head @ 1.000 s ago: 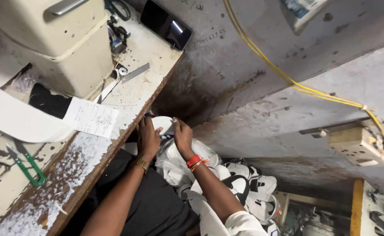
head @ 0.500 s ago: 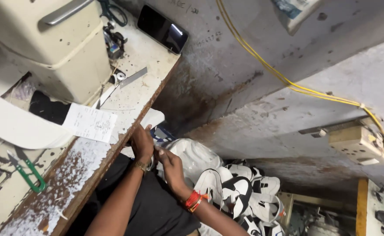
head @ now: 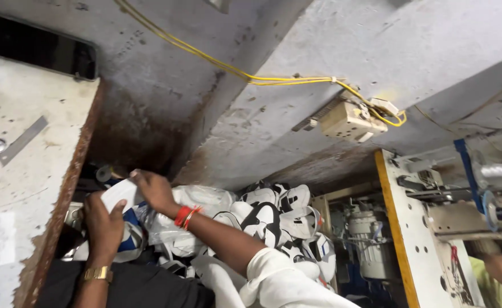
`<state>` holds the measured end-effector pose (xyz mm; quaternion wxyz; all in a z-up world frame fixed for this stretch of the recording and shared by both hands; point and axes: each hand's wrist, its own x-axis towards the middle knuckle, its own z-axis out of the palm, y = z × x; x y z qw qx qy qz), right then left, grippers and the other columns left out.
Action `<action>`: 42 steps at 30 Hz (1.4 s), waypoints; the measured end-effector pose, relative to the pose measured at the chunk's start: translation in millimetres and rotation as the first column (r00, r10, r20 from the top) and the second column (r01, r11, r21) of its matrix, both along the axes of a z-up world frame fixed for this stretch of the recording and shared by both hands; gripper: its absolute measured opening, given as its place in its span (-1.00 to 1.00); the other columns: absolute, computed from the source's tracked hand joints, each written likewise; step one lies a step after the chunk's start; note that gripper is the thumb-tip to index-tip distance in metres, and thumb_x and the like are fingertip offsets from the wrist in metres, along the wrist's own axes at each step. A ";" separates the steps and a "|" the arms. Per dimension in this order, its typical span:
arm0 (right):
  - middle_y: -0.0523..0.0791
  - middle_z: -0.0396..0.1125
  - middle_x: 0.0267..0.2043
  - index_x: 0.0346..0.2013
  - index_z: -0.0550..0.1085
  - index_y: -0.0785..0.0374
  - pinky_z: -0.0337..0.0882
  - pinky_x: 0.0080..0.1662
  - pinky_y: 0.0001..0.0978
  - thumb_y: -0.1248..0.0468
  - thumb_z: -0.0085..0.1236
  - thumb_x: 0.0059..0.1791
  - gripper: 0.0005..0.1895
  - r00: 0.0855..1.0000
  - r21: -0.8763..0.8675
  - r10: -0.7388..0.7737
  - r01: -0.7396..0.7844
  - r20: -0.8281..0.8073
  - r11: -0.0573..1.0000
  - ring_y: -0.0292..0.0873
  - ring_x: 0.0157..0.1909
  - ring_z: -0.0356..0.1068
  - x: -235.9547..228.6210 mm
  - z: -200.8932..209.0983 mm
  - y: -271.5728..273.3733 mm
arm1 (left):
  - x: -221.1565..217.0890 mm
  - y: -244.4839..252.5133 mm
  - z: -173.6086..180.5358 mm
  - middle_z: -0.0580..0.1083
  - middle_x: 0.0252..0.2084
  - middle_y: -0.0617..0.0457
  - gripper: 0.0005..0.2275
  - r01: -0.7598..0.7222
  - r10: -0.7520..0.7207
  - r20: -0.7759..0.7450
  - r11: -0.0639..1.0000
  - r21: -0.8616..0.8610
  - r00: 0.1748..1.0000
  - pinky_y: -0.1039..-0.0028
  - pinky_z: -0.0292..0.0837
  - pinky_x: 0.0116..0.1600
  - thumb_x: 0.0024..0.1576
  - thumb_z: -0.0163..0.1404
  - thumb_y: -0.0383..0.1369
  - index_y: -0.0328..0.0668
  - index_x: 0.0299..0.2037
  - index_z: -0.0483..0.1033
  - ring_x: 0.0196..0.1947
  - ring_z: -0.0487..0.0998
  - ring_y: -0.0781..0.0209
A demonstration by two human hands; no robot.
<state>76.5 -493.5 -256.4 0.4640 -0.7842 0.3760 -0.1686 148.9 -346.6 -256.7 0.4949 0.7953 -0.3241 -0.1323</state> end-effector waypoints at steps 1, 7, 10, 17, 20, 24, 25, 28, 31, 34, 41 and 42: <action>0.18 0.46 -0.06 0.04 0.56 0.26 0.41 0.07 -0.04 -0.15 -0.13 0.13 -0.43 0.998 -0.002 -0.027 0.027 -0.057 1.000 0.22 0.04 0.46 -0.1 6.7 9.1 | -1.4 1.1 10.6 0.33 0.10 -0.40 -0.55 -0.045 0.037 0.061 0.990 0.131 0.997 -0.12 0.20 0.19 0.17 0.17 -0.29 -0.46 0.11 0.30 0.13 0.30 -0.42; 0.20 0.45 -0.12 0.09 0.52 0.24 0.40 0.01 0.05 -0.12 -0.19 0.15 -0.44 0.994 0.070 -0.078 0.084 -0.082 0.994 0.29 -0.03 0.45 -0.7 55.3 50.4 | -1.4 1.5 26.5 0.30 0.17 -0.45 -0.56 -0.257 0.217 0.164 0.923 0.286 0.962 -0.18 0.19 0.21 0.19 0.19 -0.36 -0.58 0.12 0.30 0.27 0.22 -0.48; 0.21 0.44 -0.01 0.16 0.48 0.28 0.39 0.08 0.02 -0.09 -0.18 0.18 -0.45 0.998 0.066 -0.063 0.064 -0.013 0.996 0.26 0.04 0.44 -7.5 55.6 68.0 | 7.6 -1.4 17.3 0.30 0.18 -0.50 -0.52 -0.313 0.335 -0.002 0.883 0.351 0.942 -0.18 0.19 0.19 0.27 0.11 -0.34 -0.60 0.23 0.23 0.25 0.27 -0.49; 0.15 0.47 0.01 0.20 0.51 0.30 0.43 0.04 -0.15 0.03 -0.17 0.24 -0.53 0.989 0.300 0.122 -0.141 0.081 0.943 0.05 -0.06 0.48 -66.5 84.1 129.6 | 47.1 18.0 -132.5 0.19 0.27 -0.77 -0.39 -0.375 0.305 0.274 0.891 0.256 0.912 -0.20 0.08 0.41 0.48 0.08 -0.23 -0.88 0.29 0.10 0.34 0.22 -0.66; 0.09 0.48 -0.02 0.11 0.51 0.31 0.44 0.06 -0.18 0.16 0.03 0.14 -0.66 0.983 0.188 0.088 -0.119 0.164 0.975 -0.03 -0.04 0.48 -82.7 71.7 119.2 | 36.2 11.1 -92.5 0.30 0.28 -0.62 -0.43 -0.332 0.360 -0.075 0.910 0.248 0.930 -0.04 0.13 0.45 0.44 0.05 -0.15 -0.71 0.30 0.21 0.30 0.31 -0.49; 0.13 0.44 0.07 0.12 0.42 0.37 0.41 0.16 -0.15 0.15 0.32 -0.03 -0.48 0.996 -0.069 0.009 -0.003 0.089 0.998 0.06 0.12 0.44 -77.4 45.6 33.3 | 29.0 4.3 -91.9 0.34 0.23 -0.54 -0.42 -0.258 0.270 0.144 0.962 -0.093 0.952 -0.02 0.18 0.29 0.27 0.16 -0.31 -0.64 0.34 0.21 0.22 0.35 -0.41; 0.19 0.24 0.28 0.31 0.25 0.36 0.21 0.30 -0.08 0.10 0.37 -0.08 -0.22 0.988 -0.334 0.129 -0.092 0.091 0.938 0.15 0.31 0.22 -75.6 56.4 13.9 | 22.0 3.2 -66.0 0.40 0.12 -0.32 -0.52 -0.124 0.110 -0.090 0.978 -0.167 0.990 0.15 0.27 0.24 0.22 0.16 -0.31 -0.47 0.23 0.28 0.14 0.40 -0.16; 0.20 0.10 0.46 0.44 0.15 0.36 0.07 0.41 -0.04 0.08 0.45 -0.12 -0.02 0.926 -0.381 0.378 -0.342 0.020 0.859 0.19 0.47 0.08 -73.0 38.2 -30.0 | 7.2 8.0 -20.4 0.44 0.04 -0.07 -0.59 0.037 -0.120 -0.303 0.963 -0.267 0.945 0.32 0.34 0.18 0.16 0.16 -0.29 -0.30 0.13 0.35 0.09 0.43 0.10; 0.13 0.31 0.26 0.25 0.33 0.35 0.27 0.29 -0.11 0.11 0.45 -0.17 -0.21 0.916 -0.038 0.401 -0.401 -0.012 0.915 0.09 0.30 0.30 -58.1 60.4 -28.3 | 8.6 8.9 12.6 0.44 0.06 -0.03 -0.56 0.078 -0.194 -0.414 0.957 -0.280 0.890 0.33 0.36 0.16 0.15 0.15 -0.21 -0.26 0.13 0.35 0.11 0.44 0.13; 0.06 0.42 0.03 0.01 0.44 0.31 0.41 0.15 -0.16 0.18 0.44 -0.26 -0.39 0.973 0.028 0.226 -0.224 -0.045 0.974 0.03 0.11 0.43 -50.8 93.4 -2.2 | 11.8 5.3 -27.7 0.26 0.20 -0.20 -0.39 -0.047 -0.038 -0.305 0.962 -0.268 0.952 0.21 0.25 0.21 0.20 0.15 -0.15 -0.38 0.28 0.14 0.19 0.28 -0.03; 0.07 0.20 -0.09 -0.13 0.33 0.34 0.29 -0.10 0.05 0.36 0.39 -0.29 -0.47 0.992 -0.459 0.122 -0.101 0.017 0.883 0.21 -0.01 0.21 -41.7 103.2 68.0 | -9.3 12.2 48.2 0.39 0.24 0.13 -0.36 -0.120 -0.200 -0.895 0.956 -0.267 0.400 0.35 0.37 0.02 0.07 0.05 0.09 -0.06 0.29 0.34 0.20 0.37 0.33; 0.07 0.20 -0.09 -0.13 0.33 0.34 0.29 -0.10 0.05 0.36 0.39 -0.29 -0.47 0.991 -0.457 0.131 -0.108 0.019 0.883 0.21 -0.01 0.21 -42.8 97.5 78.6 | -7.4 12.6 38.7 0.39 0.24 0.13 -0.36 -0.129 -0.194 -0.895 0.956 -0.265 0.403 0.35 0.37 0.02 0.07 0.05 0.09 -0.06 0.29 0.34 0.20 0.37 0.33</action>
